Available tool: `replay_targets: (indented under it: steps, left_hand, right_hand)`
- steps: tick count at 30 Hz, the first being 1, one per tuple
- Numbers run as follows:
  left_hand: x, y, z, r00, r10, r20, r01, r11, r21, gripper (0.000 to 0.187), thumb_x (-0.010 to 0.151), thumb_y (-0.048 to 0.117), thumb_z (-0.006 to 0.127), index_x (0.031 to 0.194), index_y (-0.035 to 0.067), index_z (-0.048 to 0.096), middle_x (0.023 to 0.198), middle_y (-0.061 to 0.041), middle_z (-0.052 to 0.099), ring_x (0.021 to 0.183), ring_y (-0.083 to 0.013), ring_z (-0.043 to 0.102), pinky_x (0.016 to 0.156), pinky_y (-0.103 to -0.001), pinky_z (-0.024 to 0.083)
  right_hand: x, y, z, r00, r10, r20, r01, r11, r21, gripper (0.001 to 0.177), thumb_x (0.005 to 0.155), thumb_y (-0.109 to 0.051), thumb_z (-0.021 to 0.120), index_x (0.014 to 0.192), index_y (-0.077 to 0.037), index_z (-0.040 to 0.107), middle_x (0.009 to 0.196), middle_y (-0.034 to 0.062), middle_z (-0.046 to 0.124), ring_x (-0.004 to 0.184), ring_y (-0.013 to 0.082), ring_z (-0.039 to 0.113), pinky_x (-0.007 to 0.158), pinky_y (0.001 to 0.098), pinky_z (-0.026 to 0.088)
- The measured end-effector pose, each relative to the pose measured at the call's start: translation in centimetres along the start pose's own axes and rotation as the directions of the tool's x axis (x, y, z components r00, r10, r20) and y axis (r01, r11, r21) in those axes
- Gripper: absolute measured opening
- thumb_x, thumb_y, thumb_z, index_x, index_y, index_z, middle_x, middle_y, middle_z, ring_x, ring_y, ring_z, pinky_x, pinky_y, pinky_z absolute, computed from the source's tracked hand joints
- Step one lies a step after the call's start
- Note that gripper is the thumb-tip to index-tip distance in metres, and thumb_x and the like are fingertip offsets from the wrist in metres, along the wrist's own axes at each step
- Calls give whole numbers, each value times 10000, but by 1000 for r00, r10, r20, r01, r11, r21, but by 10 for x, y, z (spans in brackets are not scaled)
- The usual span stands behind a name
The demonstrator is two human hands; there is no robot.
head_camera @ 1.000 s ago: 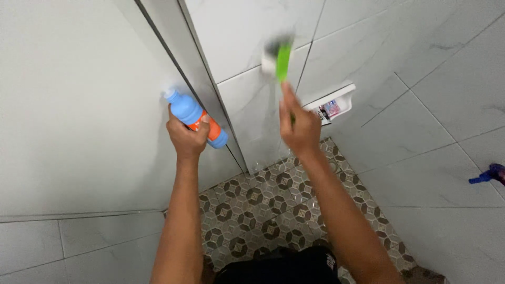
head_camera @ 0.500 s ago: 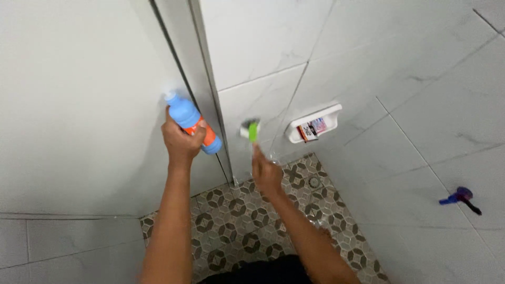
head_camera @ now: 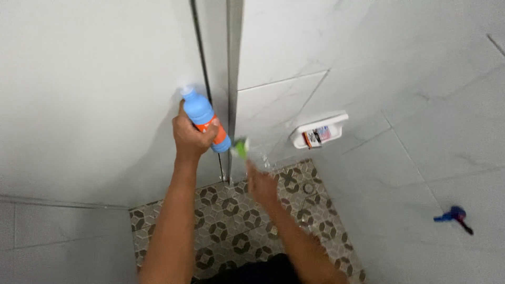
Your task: The person scrubs the tiled wall of a shower stall using a green-handled brush while holding a blue cleaning solution bottle. The person repeatedly scrubs the vertical seam and adjacent tiles.
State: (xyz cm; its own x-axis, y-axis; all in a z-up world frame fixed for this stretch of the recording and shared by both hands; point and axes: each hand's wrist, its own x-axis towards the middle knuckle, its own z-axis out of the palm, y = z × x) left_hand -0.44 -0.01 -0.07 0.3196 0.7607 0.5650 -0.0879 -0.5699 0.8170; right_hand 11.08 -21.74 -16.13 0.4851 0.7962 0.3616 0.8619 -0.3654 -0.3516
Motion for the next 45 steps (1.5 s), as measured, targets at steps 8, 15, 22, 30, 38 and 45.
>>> replay_targets:
  steps: [8, 15, 22, 30, 38, 45]
  left_hand:
    - [4, 7, -2, 1000, -22, -15, 22, 999, -30, 475, 686, 245, 780, 1061, 43, 569, 829, -256, 698, 801, -506, 713, 675, -602, 551]
    - [6, 3, -10, 998, -4, 62, 4, 1000, -9, 570, 675, 337, 795, 1101, 48, 551, 843, -246, 704, 811, -516, 706, 694, -647, 561]
    - [0, -8, -4, 1000, -15, 25, 17, 998, -53, 491, 684, 283, 788, 1066, 54, 583, 846, -231, 718, 830, -483, 724, 693, -589, 576]
    - [-5, -15, -2, 1000, -8, 4, 8, 1000, -11, 521, 735, 365, 781, 1082, 54, 549, 840, -231, 717, 809, -468, 732, 707, -593, 591]
    - [-2, -4, -6, 1000, 11, 8, -11, 1000, 21, 486, 731, 278, 750, 1089, 22, 543, 842, -281, 689, 808, -499, 715, 661, -600, 554]
    - [1, -18, -2, 1000, 30, -9, -29, 999, 42, 505, 744, 344, 752, 1096, 42, 553, 837, -260, 692, 787, -466, 721, 672, -580, 541]
  right_hand:
    - [86, -59, -100, 941, 86, -328, 83, 879, 470, 459, 1062, -190, 499, 1506, -72, 510, 838, 189, 721, 552, 267, 632, 512, 362, 504]
    - [127, -90, -182, 870, -98, -483, 255, 928, 271, 489, 1078, -62, 502, 1556, 28, 456, 722, 311, 644, 507, 368, 645, 477, 375, 469]
    - [0, -9, -72, 987, 152, 50, -155, 986, 67, 496, 1001, -198, 554, 1496, -222, 569, 689, 254, 701, 609, 433, 710, 527, 548, 525]
    - [142, -98, -232, 809, -154, -567, 392, 860, 327, 464, 1057, -35, 592, 1516, -94, 552, 989, 259, 739, 599, 382, 695, 434, 407, 441]
    - [23, -27, -47, 995, -72, -74, 82, 987, 135, 465, 1033, -240, 521, 1484, -130, 553, 787, 199, 720, 638, 379, 720, 495, 484, 519]
    - [78, -59, -104, 920, -147, -363, 245, 939, 240, 452, 1014, -125, 608, 1465, -149, 586, 803, 212, 748, 581, 364, 715, 429, 441, 464]
